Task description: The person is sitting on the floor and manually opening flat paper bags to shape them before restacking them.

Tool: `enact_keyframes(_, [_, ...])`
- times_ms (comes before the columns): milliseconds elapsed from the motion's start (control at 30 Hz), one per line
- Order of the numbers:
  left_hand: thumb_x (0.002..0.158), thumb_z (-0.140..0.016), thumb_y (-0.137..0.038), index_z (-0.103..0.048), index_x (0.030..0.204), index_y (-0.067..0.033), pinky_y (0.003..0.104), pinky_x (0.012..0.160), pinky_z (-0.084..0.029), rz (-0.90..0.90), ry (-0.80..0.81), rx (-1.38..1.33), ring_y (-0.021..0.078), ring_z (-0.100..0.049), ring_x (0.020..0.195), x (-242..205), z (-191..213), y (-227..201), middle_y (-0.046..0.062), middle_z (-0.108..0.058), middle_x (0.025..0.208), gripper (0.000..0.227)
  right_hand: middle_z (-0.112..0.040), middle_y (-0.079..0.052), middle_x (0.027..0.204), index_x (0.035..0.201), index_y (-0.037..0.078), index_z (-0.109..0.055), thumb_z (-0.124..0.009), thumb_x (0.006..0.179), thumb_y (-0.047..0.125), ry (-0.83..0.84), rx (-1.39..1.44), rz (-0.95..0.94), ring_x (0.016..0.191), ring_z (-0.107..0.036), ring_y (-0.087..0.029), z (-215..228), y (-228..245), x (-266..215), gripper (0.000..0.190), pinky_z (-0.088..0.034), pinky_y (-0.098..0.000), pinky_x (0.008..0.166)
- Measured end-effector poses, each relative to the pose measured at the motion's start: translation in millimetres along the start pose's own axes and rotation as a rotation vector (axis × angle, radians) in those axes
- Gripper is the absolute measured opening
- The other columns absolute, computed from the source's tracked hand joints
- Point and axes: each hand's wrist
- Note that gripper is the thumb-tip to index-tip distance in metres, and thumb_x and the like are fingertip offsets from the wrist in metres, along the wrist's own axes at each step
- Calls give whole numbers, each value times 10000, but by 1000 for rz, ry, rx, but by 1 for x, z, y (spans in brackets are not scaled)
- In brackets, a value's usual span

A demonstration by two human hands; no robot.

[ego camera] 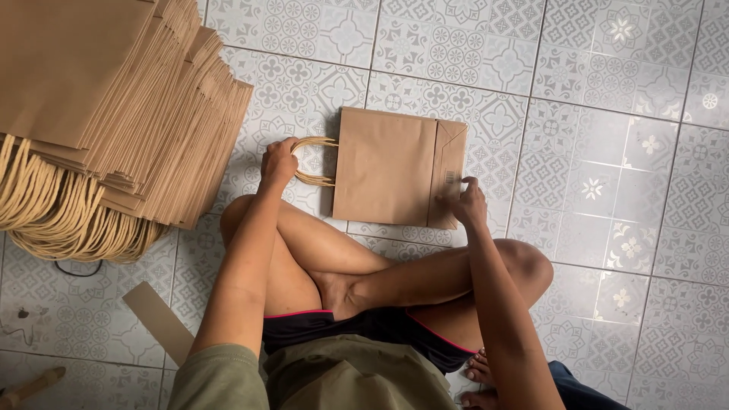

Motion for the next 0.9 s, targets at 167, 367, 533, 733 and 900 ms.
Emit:
enact_keyframes(167, [977,-650,-263,-699,1308,-217,487,968,-563,29,-7,-62,387,-684,1118,-24,23,-9,157,-691,1113,337,-505,-254,1267,1528,88,-355,-842,830,321,-64,-226,119,1200,-591,-515,13,45,-21,883,-528,-615,952])
enact_keyframes(367, [892,-713,-222,-704,1216,-110,326,602,-639,99,-24,-378,271,-745,597,-44,43,-30,161,-708,679,343,-399,-255,1541,1558,125,-437,-844,758,516,5,-494,684,1425,-412,-457,-41,94,-52,979,-457,-617,1038])
enact_keyframes(533, [800,-757,-142,-700,1154,-49,320,550,-695,255,36,-739,285,-758,586,-42,52,-41,297,-704,775,370,-381,-237,1567,1632,216,-279,-874,638,602,-59,-673,840,1440,-388,-482,-106,101,-61,1221,-447,-571,1057])
enact_keyframes(733, [893,-823,-287,-614,1310,-33,353,639,-708,206,146,-1049,253,-780,724,-35,55,-40,184,-643,954,531,-501,-162,1520,1563,275,-461,-704,898,501,28,-429,814,1375,-499,-475,-86,98,-38,744,-567,-572,971])
enact_keyframes(900, [949,-745,-413,-591,1355,-126,306,609,-672,211,108,-1155,254,-789,863,-38,50,-38,130,-671,1122,521,-707,-70,1305,1410,261,-640,-534,1027,332,168,100,607,1145,-679,-380,-52,101,-22,405,-578,-536,909])
Point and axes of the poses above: each hand's wrist, its own x-axis towards the middle knuckle, its own z-axis out of the back of the hand, y = z × x
